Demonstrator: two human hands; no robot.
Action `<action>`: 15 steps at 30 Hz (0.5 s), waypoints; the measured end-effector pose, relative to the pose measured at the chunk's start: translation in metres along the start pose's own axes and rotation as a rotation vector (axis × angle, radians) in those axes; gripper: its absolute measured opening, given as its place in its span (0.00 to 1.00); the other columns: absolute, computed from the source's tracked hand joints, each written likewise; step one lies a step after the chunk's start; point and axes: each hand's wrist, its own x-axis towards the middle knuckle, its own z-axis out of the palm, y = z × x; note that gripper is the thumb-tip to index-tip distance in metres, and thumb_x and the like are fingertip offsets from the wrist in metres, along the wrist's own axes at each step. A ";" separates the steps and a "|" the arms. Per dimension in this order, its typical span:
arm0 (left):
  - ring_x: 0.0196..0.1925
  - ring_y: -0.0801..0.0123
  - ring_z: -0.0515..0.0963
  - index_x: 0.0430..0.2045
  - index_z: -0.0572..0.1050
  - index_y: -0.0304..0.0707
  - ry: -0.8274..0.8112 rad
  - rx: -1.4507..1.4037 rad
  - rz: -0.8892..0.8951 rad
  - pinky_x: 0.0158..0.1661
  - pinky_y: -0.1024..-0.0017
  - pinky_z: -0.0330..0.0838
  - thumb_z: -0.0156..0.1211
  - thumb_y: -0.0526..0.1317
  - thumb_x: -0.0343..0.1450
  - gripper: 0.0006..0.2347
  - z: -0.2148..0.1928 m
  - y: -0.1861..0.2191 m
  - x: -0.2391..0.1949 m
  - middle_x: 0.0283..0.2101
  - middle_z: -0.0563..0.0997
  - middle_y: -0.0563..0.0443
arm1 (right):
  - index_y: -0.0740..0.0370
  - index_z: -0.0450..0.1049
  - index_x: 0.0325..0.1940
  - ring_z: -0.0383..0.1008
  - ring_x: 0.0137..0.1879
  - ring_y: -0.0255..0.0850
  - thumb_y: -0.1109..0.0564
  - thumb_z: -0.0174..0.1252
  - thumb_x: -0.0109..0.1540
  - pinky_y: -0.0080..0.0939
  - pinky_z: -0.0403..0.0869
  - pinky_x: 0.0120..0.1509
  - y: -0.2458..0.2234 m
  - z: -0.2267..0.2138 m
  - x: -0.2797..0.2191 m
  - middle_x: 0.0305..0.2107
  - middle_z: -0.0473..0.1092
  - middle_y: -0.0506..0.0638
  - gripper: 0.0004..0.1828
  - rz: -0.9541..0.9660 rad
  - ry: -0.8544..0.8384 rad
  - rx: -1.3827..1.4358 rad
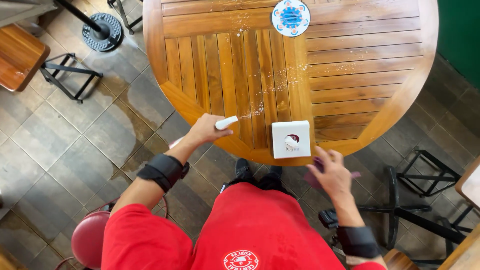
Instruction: The person wipes a black rectangular object and a white square object with a purple cloth, then sprays cleaner on a round wooden table and wipes the surface. The person moves the objects aside to reach the table and wipes different areas systematically.
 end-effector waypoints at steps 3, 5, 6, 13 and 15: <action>0.37 0.52 0.83 0.30 0.79 0.49 -0.018 0.033 -0.062 0.38 0.59 0.76 0.68 0.60 0.62 0.18 0.001 0.014 -0.028 0.31 0.84 0.51 | 0.52 0.73 0.60 0.78 0.44 0.56 0.42 0.72 0.47 0.52 0.78 0.36 -0.047 0.012 0.030 0.51 0.64 0.56 0.38 -0.188 -0.064 -0.114; 0.37 0.51 0.83 0.30 0.78 0.49 0.019 0.039 -0.053 0.37 0.59 0.75 0.67 0.61 0.63 0.18 0.013 0.007 -0.039 0.30 0.84 0.51 | 0.54 0.74 0.55 0.78 0.45 0.54 0.43 0.73 0.47 0.50 0.78 0.35 -0.051 0.030 0.041 0.51 0.63 0.55 0.35 -0.240 -0.083 -0.169; 0.37 0.51 0.83 0.30 0.77 0.50 0.058 0.048 -0.041 0.36 0.58 0.74 0.66 0.62 0.64 0.18 0.018 0.004 -0.042 0.30 0.84 0.51 | 0.57 0.74 0.50 0.78 0.45 0.51 0.44 0.73 0.47 0.48 0.78 0.34 -0.052 0.039 0.048 0.50 0.63 0.55 0.32 -0.291 -0.095 -0.223; 0.36 0.52 0.84 0.36 0.78 0.54 0.092 0.050 -0.108 0.33 0.57 0.65 0.65 0.61 0.64 0.18 0.025 0.014 -0.068 0.30 0.84 0.53 | 0.55 0.75 0.43 0.79 0.40 0.47 0.46 0.73 0.50 0.49 0.78 0.37 -0.029 0.022 0.081 0.48 0.64 0.50 0.24 -0.281 -0.090 -0.216; 0.37 0.55 0.84 0.43 0.79 0.57 0.095 0.056 -0.149 0.37 0.58 0.63 0.65 0.60 0.64 0.19 0.029 0.019 -0.071 0.31 0.85 0.55 | 0.54 0.76 0.46 0.79 0.38 0.50 0.42 0.74 0.50 0.52 0.77 0.37 -0.022 0.001 0.102 0.49 0.65 0.49 0.26 -0.182 -0.090 -0.177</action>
